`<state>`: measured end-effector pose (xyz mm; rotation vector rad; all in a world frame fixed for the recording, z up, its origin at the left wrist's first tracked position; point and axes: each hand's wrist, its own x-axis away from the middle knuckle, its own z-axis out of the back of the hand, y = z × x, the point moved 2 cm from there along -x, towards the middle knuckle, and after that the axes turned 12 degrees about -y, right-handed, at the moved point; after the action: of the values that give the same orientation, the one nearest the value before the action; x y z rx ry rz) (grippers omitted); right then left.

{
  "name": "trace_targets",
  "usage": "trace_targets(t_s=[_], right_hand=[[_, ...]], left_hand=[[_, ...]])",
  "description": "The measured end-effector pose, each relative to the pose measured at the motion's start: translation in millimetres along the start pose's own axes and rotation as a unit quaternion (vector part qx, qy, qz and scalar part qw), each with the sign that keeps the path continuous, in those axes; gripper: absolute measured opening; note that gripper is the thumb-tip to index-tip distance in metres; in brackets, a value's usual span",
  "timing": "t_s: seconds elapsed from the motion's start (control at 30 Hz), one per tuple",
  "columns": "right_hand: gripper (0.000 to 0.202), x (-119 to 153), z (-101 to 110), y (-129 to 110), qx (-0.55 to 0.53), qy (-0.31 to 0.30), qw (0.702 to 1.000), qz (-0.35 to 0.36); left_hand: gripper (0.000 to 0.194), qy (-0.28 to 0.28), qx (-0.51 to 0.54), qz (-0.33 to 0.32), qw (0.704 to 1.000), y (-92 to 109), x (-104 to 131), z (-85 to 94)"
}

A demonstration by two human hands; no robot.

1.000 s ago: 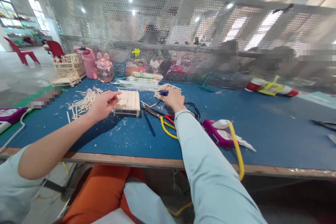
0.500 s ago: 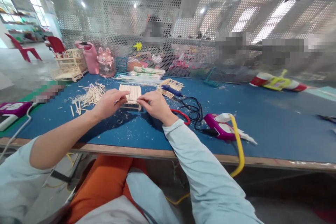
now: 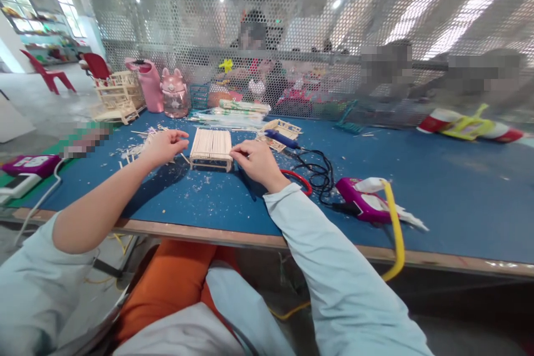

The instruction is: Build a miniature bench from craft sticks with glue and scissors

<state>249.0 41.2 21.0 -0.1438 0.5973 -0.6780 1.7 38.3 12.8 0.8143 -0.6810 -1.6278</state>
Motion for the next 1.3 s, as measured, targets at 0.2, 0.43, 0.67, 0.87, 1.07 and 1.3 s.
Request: trace_targets(t_s=[0.2, 0.43, 0.67, 0.87, 1.07, 1.3], right_hand=[[0.017, -0.8, -2.1, 0.9, 0.008, -0.005, 1.000, 0.028], [0.017, -0.8, -2.3, -0.7, 0.033, -0.008, 0.999, 0.038], [0.016, -0.8, -4.3, -0.2, 0.038, -0.007, 0.998, 0.044], [0.018, -1.3, -5.7, -0.1, 0.043, -0.009, 0.998, 0.042], [0.020, -0.4, -6.8, 0.4, 0.045, -0.021, 0.998, 0.024], [0.015, -0.2, -7.6, -1.5, 0.030, -0.007, 0.999, 0.019]], left_hand=[[0.029, -0.046, 0.074, 0.038, 0.995, 0.8, 1.9, -7.1], [0.027, -0.077, 0.126, 0.052, 0.988, 5.0, 4.7, -9.0], [0.035, -0.079, 0.039, 0.043, 0.995, 12.1, 8.7, -8.9], [0.032, -0.074, 0.029, 0.034, 0.996, 9.2, 6.5, -11.4], [0.032, -0.075, 0.047, 0.015, 0.996, 2.9, 4.1, -14.6], [0.036, -0.066, 0.027, 0.005, 0.997, 5.1, 5.8, -15.9]])
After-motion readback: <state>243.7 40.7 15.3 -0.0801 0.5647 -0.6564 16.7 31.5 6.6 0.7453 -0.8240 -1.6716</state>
